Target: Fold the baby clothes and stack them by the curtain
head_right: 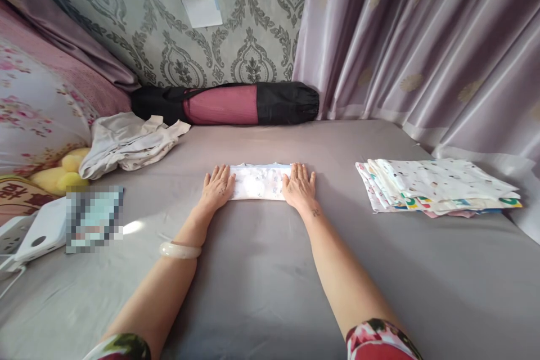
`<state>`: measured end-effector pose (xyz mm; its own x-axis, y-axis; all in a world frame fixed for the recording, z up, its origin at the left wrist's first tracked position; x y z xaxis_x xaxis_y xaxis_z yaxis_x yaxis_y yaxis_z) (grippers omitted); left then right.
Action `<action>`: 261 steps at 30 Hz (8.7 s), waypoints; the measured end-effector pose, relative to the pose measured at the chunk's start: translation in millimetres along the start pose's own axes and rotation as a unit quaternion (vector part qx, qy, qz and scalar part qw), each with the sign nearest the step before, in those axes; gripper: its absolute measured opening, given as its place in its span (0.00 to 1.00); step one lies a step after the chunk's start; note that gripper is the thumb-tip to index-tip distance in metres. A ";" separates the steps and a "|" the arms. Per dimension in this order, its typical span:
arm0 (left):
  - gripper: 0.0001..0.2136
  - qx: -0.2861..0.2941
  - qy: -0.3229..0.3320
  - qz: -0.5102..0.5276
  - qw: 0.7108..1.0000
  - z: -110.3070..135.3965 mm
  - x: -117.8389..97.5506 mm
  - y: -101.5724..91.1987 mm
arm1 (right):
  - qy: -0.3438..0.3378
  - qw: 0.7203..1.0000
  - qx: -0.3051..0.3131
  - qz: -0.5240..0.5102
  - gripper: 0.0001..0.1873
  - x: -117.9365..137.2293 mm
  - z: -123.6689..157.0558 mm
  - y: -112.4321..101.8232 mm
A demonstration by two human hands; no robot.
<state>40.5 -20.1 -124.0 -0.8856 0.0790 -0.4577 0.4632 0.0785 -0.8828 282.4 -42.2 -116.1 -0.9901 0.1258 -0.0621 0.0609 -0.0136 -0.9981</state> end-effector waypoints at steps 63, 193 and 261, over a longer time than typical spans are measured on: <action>0.18 -0.197 -0.073 0.372 0.904 0.0 0.2 -5.0 | -0.136 0.986 -0.084 -0.045 0.27 115.6 11.9 -21.7; 0.13 -0.015 0.222 0.045 0.974 -33.7 -21.3 -96.3 | -0.218 0.941 -0.255 -0.047 0.12 -25.2 -6.6 -77.9; 0.32 0.058 0.092 -0.047 0.993 22.5 -39.8 13.6 | -0.100 0.994 -0.039 -0.015 0.32 58.7 29.5 -2.4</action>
<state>81.2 -44.6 -120.1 -0.8983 0.2580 -0.3557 0.3630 -0.0204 -0.9316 220.5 -64.0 -117.2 -0.9965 -0.0744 -0.0374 0.0325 0.0659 -0.9973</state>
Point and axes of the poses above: each hand's wrist, its own z-axis away from the middle knuckle, its own y-axis out of the palm, x = y × z, the point moved 2 cm from there along -z, towards the middle knuckle, and after that the axes turned 13 degrees about z, right-handed, at the moved point
